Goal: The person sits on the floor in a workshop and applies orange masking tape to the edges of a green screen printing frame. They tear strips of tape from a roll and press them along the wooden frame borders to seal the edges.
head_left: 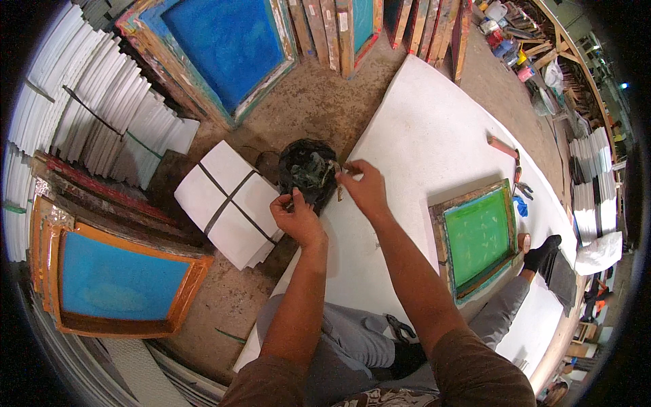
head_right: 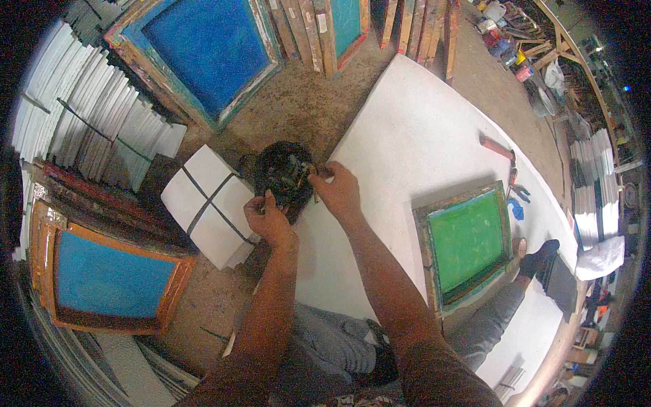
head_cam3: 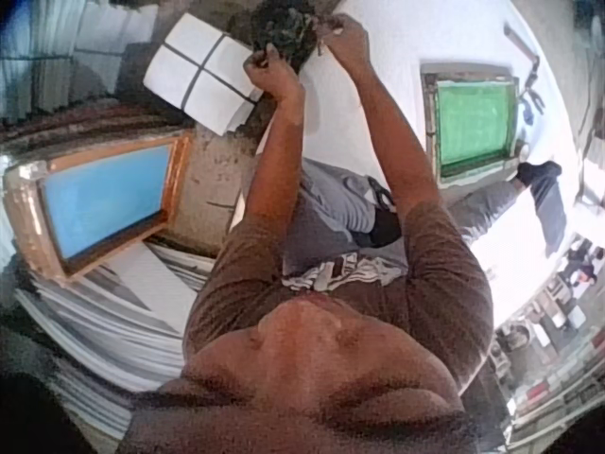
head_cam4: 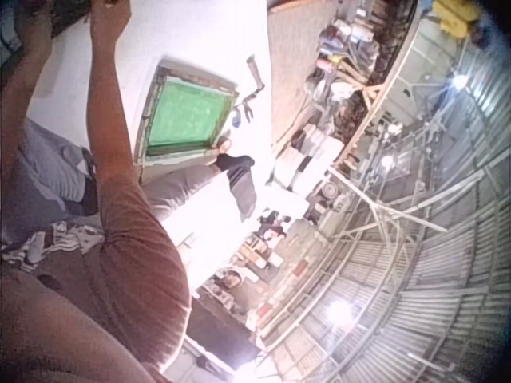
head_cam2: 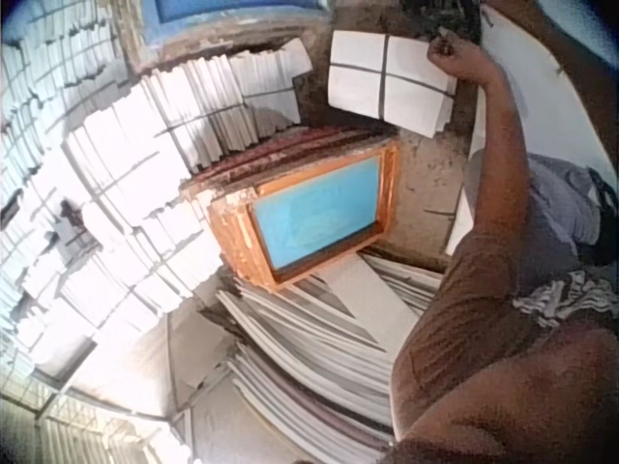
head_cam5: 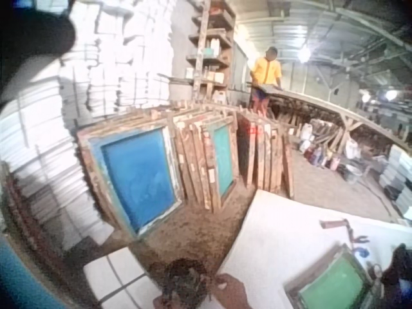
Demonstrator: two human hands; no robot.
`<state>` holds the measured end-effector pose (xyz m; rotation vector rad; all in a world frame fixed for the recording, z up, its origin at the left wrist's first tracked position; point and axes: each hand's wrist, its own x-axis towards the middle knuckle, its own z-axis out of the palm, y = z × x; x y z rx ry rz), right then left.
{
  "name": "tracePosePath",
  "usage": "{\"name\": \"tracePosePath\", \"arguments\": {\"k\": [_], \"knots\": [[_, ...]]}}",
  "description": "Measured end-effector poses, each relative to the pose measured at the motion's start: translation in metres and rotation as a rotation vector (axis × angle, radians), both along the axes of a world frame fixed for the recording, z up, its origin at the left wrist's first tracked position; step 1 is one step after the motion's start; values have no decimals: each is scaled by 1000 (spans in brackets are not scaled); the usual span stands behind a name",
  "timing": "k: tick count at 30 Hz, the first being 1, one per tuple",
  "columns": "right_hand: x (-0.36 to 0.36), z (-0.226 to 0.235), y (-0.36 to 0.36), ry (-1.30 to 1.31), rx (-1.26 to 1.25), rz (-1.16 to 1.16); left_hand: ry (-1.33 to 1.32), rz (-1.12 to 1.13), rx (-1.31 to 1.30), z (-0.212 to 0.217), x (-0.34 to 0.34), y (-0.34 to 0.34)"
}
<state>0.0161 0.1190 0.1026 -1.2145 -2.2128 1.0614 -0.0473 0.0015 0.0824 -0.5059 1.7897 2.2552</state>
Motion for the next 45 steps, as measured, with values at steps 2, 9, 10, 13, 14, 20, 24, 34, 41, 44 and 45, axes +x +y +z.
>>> {"name": "tracePosePath", "arguments": {"k": [2,9,10,13,14,20,24,34,41,44,45], "knots": [[-2,-2,-11,-40,-148,-28,10,21,44,1,-1,0],[-43,-19,-11,22,221,248,46,-13,9,-3,0,1],[-51,-6,-18,-97,240,204,54,-4,3,-8,-1,-1],[-61,25,-28,-378,253,68,88,13,-49,-12,-5,-3],[-55,25,-25,-420,222,34,106,23,-98,-11,-4,-1],[-45,3,-23,-486,267,31,69,-14,-99,-2,-1,0],[-70,16,-28,-300,241,116,67,-1,-79,-9,-3,-2],[-98,-49,-21,-364,254,636,144,-6,-128,-4,-2,-3],[-85,30,-26,-375,223,633,133,4,-94,-5,-4,-4],[-58,44,-26,-76,229,484,184,7,-82,-23,-8,-6],[-40,43,-26,59,244,399,155,8,-33,-22,-7,-4]]}}
